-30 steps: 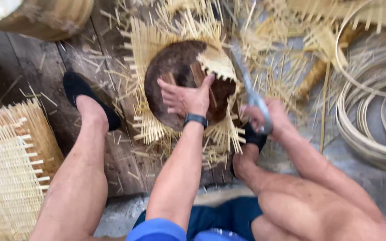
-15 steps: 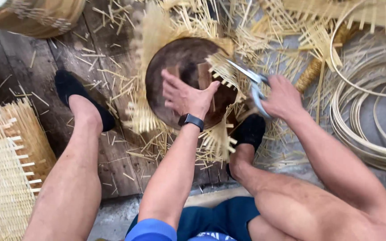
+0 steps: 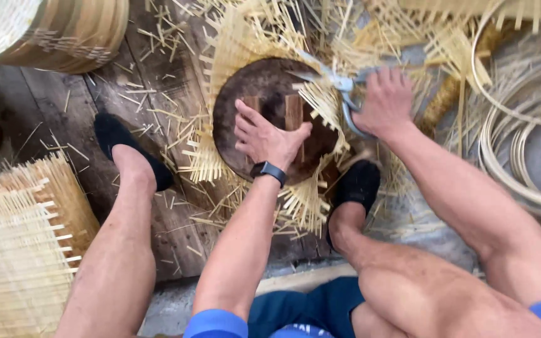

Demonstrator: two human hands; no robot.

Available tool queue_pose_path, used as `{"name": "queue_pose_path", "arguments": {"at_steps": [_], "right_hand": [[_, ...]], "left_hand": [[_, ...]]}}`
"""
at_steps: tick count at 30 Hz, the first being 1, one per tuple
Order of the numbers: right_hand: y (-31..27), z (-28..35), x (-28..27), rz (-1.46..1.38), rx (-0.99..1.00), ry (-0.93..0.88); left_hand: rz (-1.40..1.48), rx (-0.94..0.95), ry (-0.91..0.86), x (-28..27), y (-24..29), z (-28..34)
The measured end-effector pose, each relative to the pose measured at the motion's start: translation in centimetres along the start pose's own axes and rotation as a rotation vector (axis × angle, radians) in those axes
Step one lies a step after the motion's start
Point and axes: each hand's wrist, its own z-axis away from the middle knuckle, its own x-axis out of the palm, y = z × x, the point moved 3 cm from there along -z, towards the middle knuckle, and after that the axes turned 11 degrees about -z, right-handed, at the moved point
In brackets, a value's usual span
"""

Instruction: The person sits on the floor of a bamboo workshop and assembles round bamboo sieves. They press a woven bamboo mat into a round wooden frame, trim the protruding mat edges with scissors, fit a wooden block handle piece inside, and stack the finished sieves with others.

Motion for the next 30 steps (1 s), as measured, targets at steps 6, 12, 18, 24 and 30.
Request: {"name": "queue_pose_path", "arguments": {"at_steps": [6, 12, 18, 24, 30], "right_hand": [[6.2, 3.6, 5.2, -0.201, 0.201, -0.518], [-0.6, -2.7, -1.6, 0.195, -0.173, 0.219], [5.8, 2.0, 4.8, -0.076, 0.03, -0.414], [0.7, -3.2, 0.8, 0.251, -0.132, 0.073], [5.9, 0.2, 4.1, -0.086, -0.061, -0.362]], "left_hand": [[-0.035, 0.147, -0.032, -0.7, -0.4, -0.4], [-0.079, 0.188, -0.055, -0.5, -0.5, -0.6], [-0.15, 0.37, -0.131, -1.0, -1.0, -1.4], [-0.163, 0.455, -0.113, -0.9, -1.0, -1.6], [-0.21, 0.592, -0.163, -1.1, -1.2, -1.6]]}}
